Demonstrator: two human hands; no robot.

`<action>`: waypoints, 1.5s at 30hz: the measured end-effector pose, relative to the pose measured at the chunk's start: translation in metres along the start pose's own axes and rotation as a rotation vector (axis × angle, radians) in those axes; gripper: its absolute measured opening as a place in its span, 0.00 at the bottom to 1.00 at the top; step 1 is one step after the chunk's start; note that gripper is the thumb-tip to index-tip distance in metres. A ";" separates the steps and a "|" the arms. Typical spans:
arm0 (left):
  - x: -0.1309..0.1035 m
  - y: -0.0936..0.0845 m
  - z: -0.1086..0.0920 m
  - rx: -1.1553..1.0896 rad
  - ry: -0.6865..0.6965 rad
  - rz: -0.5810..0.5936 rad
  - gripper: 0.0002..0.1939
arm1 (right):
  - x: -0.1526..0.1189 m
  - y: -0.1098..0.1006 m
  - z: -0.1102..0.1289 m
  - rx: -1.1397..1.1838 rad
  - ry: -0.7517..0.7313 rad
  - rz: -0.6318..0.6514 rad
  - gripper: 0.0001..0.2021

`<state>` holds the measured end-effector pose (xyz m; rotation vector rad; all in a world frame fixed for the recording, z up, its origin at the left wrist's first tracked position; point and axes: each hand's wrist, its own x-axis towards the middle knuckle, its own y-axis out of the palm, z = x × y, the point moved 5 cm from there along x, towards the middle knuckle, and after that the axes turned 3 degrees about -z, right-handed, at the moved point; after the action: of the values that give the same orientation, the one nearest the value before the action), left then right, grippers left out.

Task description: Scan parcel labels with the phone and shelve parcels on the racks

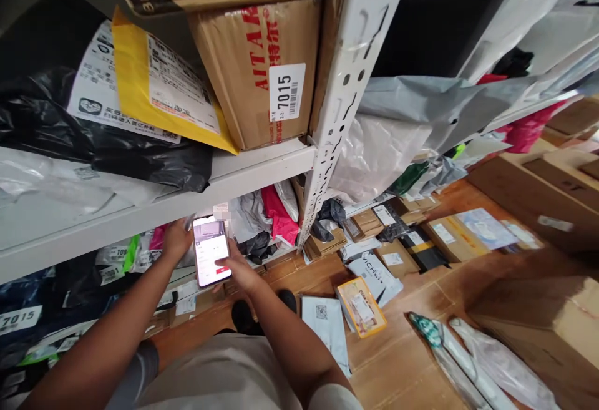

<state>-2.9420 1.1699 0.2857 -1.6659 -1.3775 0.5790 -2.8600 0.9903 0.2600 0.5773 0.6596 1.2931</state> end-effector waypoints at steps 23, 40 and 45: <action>-0.003 0.000 0.039 -0.215 -0.163 -0.034 0.21 | 0.032 0.005 0.022 -0.084 -0.064 0.000 0.31; -0.001 0.003 0.041 -0.225 -0.142 -0.022 0.21 | 0.033 0.007 0.025 -0.082 -0.048 0.017 0.29; -0.001 0.002 0.039 -0.224 -0.136 -0.017 0.20 | 0.018 0.013 0.032 -0.077 -0.046 0.046 0.34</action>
<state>-2.9726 1.1819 0.2636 -1.8169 -1.6023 0.5525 -2.8434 1.0097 0.2891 0.5603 0.5590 1.3385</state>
